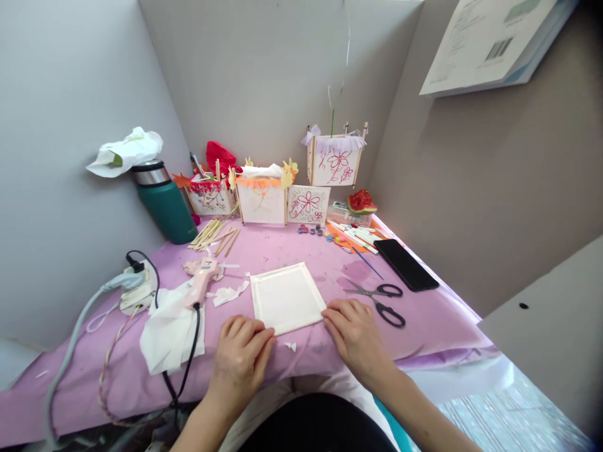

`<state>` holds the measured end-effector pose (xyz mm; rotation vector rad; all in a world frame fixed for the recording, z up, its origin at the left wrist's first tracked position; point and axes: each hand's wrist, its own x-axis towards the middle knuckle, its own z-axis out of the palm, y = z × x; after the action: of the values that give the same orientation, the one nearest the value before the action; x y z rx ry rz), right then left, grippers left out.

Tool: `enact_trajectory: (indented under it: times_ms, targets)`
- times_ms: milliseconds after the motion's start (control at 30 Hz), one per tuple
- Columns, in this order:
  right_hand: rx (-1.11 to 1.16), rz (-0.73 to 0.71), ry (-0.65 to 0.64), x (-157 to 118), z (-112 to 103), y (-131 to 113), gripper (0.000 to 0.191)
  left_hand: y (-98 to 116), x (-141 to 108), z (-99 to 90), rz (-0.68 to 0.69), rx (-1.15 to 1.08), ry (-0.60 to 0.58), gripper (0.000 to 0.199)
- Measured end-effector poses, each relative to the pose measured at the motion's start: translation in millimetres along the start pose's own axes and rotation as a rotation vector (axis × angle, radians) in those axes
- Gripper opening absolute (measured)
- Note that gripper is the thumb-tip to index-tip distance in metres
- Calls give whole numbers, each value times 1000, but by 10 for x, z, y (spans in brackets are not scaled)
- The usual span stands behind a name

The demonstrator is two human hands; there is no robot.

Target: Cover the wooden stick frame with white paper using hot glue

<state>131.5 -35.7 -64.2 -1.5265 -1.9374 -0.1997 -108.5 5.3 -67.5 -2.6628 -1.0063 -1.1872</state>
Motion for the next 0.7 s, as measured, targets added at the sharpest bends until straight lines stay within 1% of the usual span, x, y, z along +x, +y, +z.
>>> enact_trajectory:
  times_ms: [100,200,233,300,367,400,467,567,700]
  targets:
    - [41,29,-3,26,17,41,23,-10,9,-8,-1,-8,0,15]
    - [228,74,-24,49,-23,136,24,24,18,-23,-13,5,13,15]
    - [309,116,-25,53,-43,173,24,53,21,-28,-18,15,24,16]
    - [441,242,-3,51,-75,239,23,135,29,-33,-7,28,34,17]
    - [497,350,35,38,-81,281,24,226,43,-22,33,24,6,16]
    - [502,367,45,30,-75,291,24,265,51,-9,59,19,-12,15]
    - [487,339,37,13,-51,294,24,314,66,29,90,15,-25,16]
    - [449,276,28,-1,-19,279,23,334,71,92,97,25,-19,20]
    - [410,245,34,-3,-5,270,22,377,57,149,92,17,-40,18]
